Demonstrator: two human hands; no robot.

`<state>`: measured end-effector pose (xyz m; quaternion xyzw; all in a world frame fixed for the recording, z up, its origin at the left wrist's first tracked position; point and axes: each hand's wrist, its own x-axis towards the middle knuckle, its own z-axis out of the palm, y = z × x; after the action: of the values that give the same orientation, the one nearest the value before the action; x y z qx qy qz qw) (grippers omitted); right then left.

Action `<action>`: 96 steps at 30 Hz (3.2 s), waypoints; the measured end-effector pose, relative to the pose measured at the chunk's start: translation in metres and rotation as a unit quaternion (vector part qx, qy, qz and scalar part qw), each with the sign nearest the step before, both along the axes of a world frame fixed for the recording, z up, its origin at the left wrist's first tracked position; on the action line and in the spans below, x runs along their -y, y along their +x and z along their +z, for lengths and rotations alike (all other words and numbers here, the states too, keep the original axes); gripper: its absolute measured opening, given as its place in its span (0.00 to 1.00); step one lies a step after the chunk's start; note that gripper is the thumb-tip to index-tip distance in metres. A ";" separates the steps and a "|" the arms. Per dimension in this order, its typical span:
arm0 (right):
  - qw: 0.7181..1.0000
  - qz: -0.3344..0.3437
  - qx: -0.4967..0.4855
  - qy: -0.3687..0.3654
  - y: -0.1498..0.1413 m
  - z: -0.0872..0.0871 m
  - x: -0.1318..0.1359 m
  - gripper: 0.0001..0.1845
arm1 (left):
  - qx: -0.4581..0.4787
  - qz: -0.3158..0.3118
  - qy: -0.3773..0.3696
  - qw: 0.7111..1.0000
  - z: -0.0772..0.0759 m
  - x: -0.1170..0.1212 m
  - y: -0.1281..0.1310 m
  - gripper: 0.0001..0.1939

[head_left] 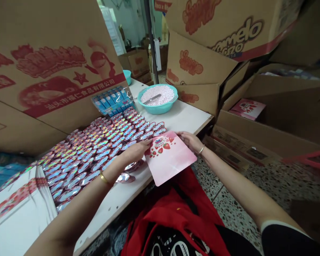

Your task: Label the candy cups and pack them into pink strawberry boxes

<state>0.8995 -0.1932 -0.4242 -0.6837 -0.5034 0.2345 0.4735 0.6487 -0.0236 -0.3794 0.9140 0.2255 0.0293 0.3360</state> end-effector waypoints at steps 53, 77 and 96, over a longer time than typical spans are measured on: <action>0.984 0.010 0.152 0.092 -0.038 -0.037 0.067 0.43 | -0.234 0.104 0.313 0.915 0.053 0.130 0.029 0.33; 0.985 -0.004 0.164 0.044 -0.041 -0.042 0.062 0.40 | 0.076 0.086 0.368 0.923 0.000 0.084 -0.008 0.31; 0.975 -0.018 0.216 0.044 -0.050 -0.052 0.062 0.34 | 0.114 0.036 0.317 0.941 -0.016 0.077 -0.002 0.19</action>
<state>0.8491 -0.2548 -0.4767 -0.7053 -0.5917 0.0502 0.3873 0.6471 -0.1007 -0.3949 0.9550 0.1972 0.2156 0.0508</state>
